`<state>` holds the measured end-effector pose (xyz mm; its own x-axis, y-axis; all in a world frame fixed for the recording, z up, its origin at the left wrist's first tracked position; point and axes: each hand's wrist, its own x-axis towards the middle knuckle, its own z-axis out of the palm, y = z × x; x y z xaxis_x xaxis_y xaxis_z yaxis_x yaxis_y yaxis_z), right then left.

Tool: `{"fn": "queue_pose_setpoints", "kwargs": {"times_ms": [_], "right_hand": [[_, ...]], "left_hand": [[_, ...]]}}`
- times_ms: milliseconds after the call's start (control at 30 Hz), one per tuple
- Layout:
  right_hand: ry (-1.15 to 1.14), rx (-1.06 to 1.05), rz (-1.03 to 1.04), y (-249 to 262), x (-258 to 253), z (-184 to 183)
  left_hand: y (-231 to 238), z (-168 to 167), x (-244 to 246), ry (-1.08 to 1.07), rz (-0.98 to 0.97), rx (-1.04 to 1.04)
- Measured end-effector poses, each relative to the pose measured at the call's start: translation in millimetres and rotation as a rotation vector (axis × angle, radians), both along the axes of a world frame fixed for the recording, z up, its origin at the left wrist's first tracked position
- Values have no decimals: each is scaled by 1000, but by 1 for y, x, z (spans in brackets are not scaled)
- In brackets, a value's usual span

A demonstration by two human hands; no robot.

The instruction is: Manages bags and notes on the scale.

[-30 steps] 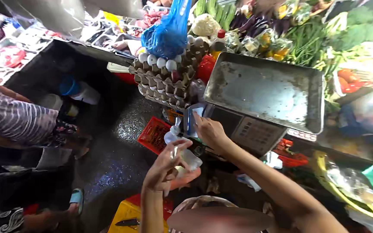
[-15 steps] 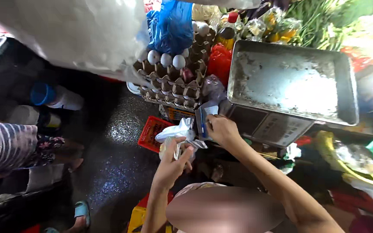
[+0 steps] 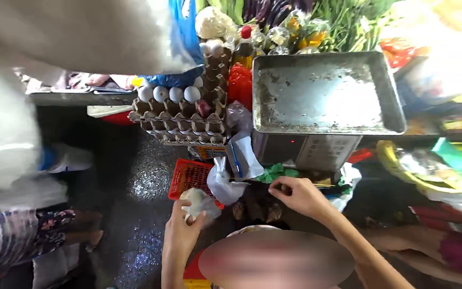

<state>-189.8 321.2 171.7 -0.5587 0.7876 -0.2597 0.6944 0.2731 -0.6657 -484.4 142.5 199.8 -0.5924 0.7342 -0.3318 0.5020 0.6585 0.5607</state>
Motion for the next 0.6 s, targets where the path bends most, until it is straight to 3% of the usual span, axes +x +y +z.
{"fn": "queue_pose_setpoints", "kwargs": {"times_ms": [133,200,267,367,500,600], "right_hand": [[331,262,-211,24,42,67],[227,388,-320,33,63,96],[29,464,-387,34,82,102],[-175,259,-468,23,112,74],[-255,-261,-383,-5,138,-8],[-284,-456,-351,-29,132,-56]], "left_hand": [[5,4,4,78,-26,75],[6,4,2,104,-35,58],[7,-2,5,87,-67,28],[7,-21,15,-2,-145,-64],[16,-39,33,-118,-204,-175],[27,-38,48,-133,-245,-244]]}}
